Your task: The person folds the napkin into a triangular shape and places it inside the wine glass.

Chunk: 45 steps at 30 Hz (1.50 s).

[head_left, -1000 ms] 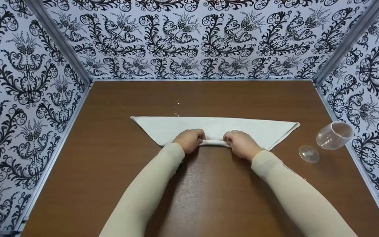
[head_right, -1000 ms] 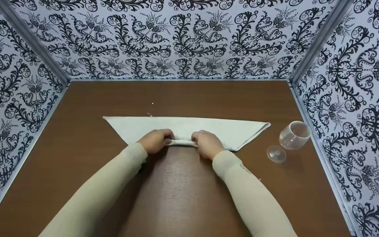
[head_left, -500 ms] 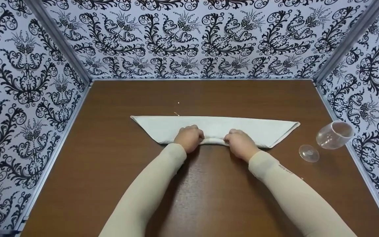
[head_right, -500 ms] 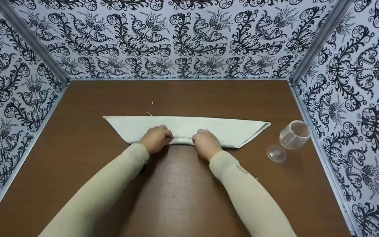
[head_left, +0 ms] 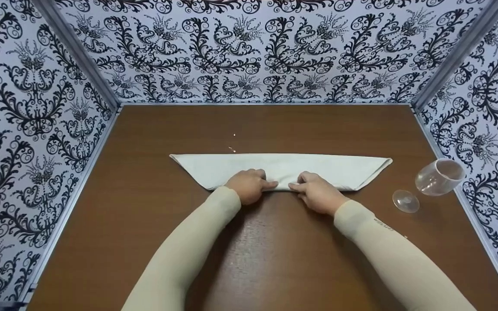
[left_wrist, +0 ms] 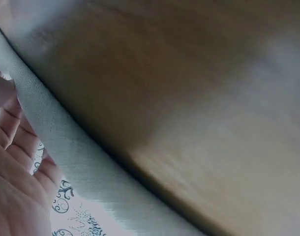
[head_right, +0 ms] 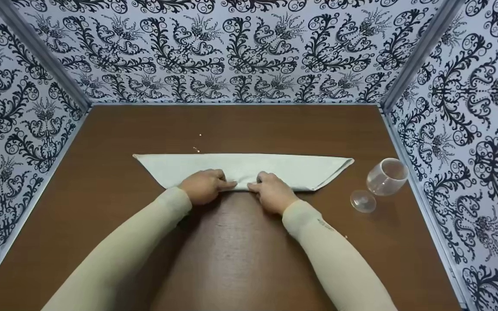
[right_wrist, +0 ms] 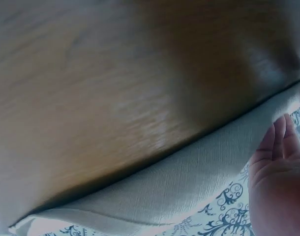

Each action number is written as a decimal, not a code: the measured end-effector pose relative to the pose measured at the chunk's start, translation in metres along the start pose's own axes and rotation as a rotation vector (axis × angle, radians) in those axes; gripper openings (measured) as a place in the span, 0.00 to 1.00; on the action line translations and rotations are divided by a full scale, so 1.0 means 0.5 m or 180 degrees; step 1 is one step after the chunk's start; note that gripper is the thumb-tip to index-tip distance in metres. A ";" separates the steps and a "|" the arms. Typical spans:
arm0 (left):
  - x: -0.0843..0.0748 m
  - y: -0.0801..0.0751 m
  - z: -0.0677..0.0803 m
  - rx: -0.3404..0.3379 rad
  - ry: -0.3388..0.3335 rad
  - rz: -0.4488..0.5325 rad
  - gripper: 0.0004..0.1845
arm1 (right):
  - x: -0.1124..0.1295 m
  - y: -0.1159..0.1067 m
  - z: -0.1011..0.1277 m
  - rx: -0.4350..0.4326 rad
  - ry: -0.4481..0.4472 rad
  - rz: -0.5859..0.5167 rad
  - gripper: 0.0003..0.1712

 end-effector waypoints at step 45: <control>-0.028 -0.013 -0.032 -0.0185 -0.0046 0.0071 0.19 | 0.020 0.014 -0.040 0.0179 0.0109 0.0180 0.15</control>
Point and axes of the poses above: each hand's wrist, its own z-axis away from the middle knuckle, its own y-axis out of the palm, x = y × z, the point moved 10 cm from there along -z, towards the middle knuckle, and after that the axes turned 7 degrees about y, right-handed, at the moved point
